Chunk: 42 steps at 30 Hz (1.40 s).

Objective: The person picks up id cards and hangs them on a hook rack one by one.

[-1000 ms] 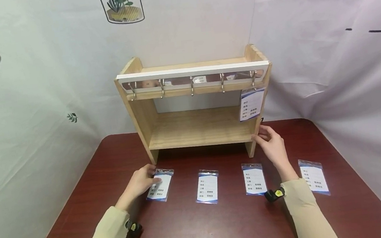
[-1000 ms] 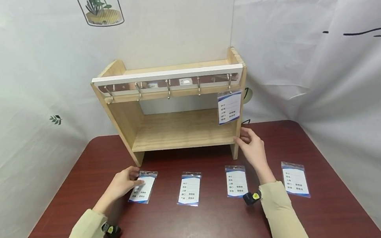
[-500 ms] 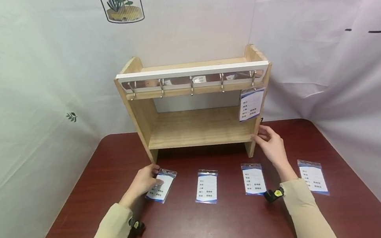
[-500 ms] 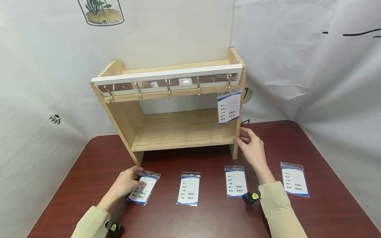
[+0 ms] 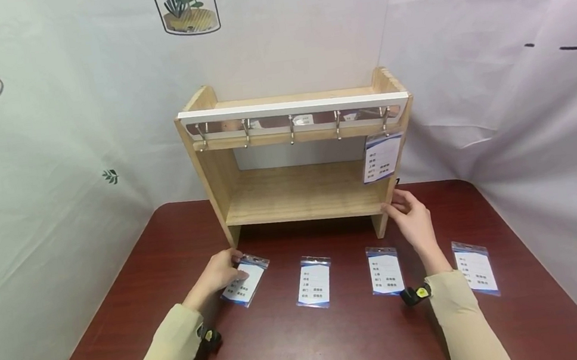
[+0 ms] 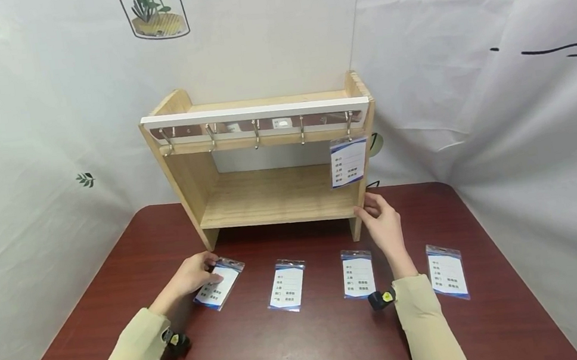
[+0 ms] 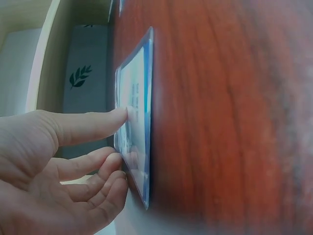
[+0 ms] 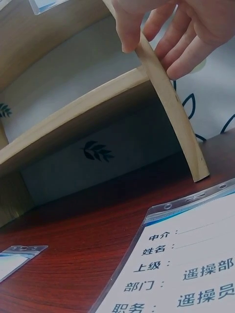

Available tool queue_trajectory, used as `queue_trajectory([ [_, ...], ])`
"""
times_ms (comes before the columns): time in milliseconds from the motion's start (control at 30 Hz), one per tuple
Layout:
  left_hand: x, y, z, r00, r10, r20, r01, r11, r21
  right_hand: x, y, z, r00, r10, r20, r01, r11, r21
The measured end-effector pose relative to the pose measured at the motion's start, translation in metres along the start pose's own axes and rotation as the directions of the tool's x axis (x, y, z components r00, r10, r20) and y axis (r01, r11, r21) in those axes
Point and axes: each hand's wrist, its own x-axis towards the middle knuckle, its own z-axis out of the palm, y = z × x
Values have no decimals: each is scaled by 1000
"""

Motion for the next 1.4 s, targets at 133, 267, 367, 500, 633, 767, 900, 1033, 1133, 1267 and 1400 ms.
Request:
queue_trajectory([
  [133,2,-1,0,1000,-7,15,7,1000,-14,-1,0,-1,1000,4,6,-4,1000,0],
  [267,2,-1,-2,999,-18,27,19,1000,-19,-1,0,0,1000,2,11,-2,1000,0],
  [367,2,0,-4,999,-22,37,23,999,-34,0,0,0,1000,-2,2,2,1000,-7],
  [500,2,-1,-5,999,-23,49,26,998,-52,-1,1,0,1000,-6,-3,6,1000,-18],
  [633,3,-2,-6,998,-29,60,34,997,-74,0,2,0,1000,-11,2,11,1000,-11],
  [767,3,0,-6,996,-49,72,57,992,-113,0,2,0,1000,-16,3,16,1000,-3],
  [900,2,3,-6,994,-77,81,87,988,-125,0,1,0,1000,-18,-3,18,1000,2],
  [1033,2,4,-5,993,-84,85,94,988,-124,0,0,0,1000,-14,5,14,1000,2],
  [1133,1,5,-5,992,-93,83,102,987,-120,-1,1,-1,1000,-10,14,10,1000,4],
  [1267,0,8,-5,993,-82,80,90,990,-109,-1,2,-1,1000,-12,16,12,1000,5],
  [1400,1,9,-6,995,-61,80,68,993,-100,0,3,-1,1000,-13,14,13,1000,3],
])
